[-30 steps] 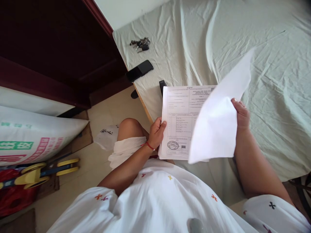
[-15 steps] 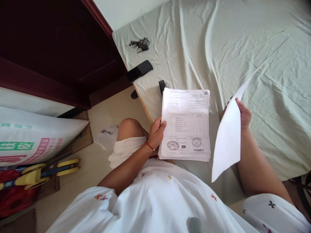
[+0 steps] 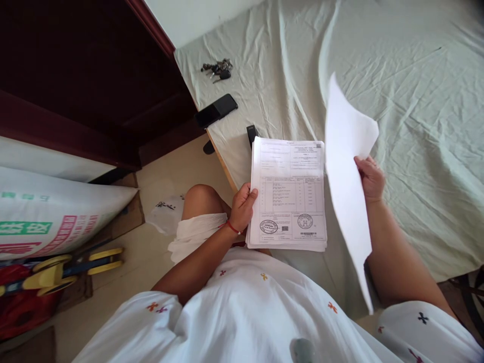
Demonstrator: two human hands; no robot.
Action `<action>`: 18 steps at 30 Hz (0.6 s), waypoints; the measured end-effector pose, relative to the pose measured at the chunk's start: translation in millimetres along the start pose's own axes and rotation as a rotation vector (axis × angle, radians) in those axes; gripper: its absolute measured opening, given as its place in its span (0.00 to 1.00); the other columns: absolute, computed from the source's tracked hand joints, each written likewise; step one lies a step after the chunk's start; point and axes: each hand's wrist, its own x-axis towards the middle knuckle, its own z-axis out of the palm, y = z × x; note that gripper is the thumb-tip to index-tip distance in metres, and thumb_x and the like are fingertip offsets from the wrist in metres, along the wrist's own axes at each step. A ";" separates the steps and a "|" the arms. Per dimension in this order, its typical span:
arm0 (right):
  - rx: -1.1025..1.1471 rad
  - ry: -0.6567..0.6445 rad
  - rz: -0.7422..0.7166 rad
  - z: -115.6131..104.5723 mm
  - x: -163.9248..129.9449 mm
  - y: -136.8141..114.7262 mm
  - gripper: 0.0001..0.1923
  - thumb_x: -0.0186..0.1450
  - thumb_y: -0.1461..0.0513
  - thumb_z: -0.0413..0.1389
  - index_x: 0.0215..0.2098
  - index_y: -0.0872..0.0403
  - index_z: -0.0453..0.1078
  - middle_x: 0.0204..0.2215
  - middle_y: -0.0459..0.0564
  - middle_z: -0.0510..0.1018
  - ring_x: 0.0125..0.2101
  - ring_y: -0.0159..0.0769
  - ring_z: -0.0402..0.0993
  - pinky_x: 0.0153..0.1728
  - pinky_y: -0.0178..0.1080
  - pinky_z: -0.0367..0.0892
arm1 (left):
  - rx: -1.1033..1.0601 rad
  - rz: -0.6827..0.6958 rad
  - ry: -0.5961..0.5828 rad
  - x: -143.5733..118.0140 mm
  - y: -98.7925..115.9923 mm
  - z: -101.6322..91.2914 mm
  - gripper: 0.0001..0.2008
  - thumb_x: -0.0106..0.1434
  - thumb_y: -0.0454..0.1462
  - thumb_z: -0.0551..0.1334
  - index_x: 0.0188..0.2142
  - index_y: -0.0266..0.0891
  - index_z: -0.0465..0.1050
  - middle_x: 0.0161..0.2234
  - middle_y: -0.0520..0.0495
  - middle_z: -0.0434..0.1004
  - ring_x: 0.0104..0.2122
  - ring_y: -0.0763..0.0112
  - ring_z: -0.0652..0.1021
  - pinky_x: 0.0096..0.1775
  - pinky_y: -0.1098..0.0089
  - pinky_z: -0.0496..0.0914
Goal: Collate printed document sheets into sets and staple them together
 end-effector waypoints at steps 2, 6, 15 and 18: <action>0.032 0.012 -0.012 5.3 -4.0 0.9 0.13 0.49 0.59 0.66 0.34 0.50 0.76 0.29 0.46 0.80 0.34 0.42 0.79 0.34 0.41 0.74 | 0.008 0.005 0.006 -0.2 1.0 0.1 0.18 0.70 0.54 0.63 0.45 0.43 0.74 0.41 0.47 0.82 0.39 0.64 0.79 0.43 0.64 0.74; 0.025 -0.032 -0.025 11.0 -9.5 9.1 0.14 0.54 0.61 0.68 0.39 0.49 0.77 0.32 0.44 0.80 0.29 0.34 0.73 0.33 0.37 0.72 | 0.033 0.005 0.021 -1.2 3.0 -0.5 0.19 0.70 0.55 0.63 0.44 0.43 0.74 0.39 0.48 0.80 0.37 0.64 0.78 0.40 0.66 0.73; -0.831 -0.051 -0.349 5.8 -6.0 28.5 0.11 0.64 0.56 0.60 0.29 0.50 0.64 0.23 0.42 0.65 0.24 0.33 0.57 0.26 0.38 0.55 | 0.227 0.099 0.057 -1.4 11.2 -0.5 0.18 0.71 0.54 0.61 0.38 0.42 0.72 0.30 0.52 0.72 0.31 0.67 0.70 0.36 0.68 0.66; -0.985 -0.036 -0.430 5.0 -4.4 31.1 0.12 0.63 0.57 0.59 0.28 0.49 0.61 0.25 0.45 0.67 0.26 0.35 0.60 0.29 0.40 0.60 | 0.266 0.100 0.065 -0.9 11.2 -0.4 0.19 0.70 0.55 0.62 0.38 0.42 0.72 0.29 0.53 0.71 0.29 0.69 0.69 0.35 0.68 0.65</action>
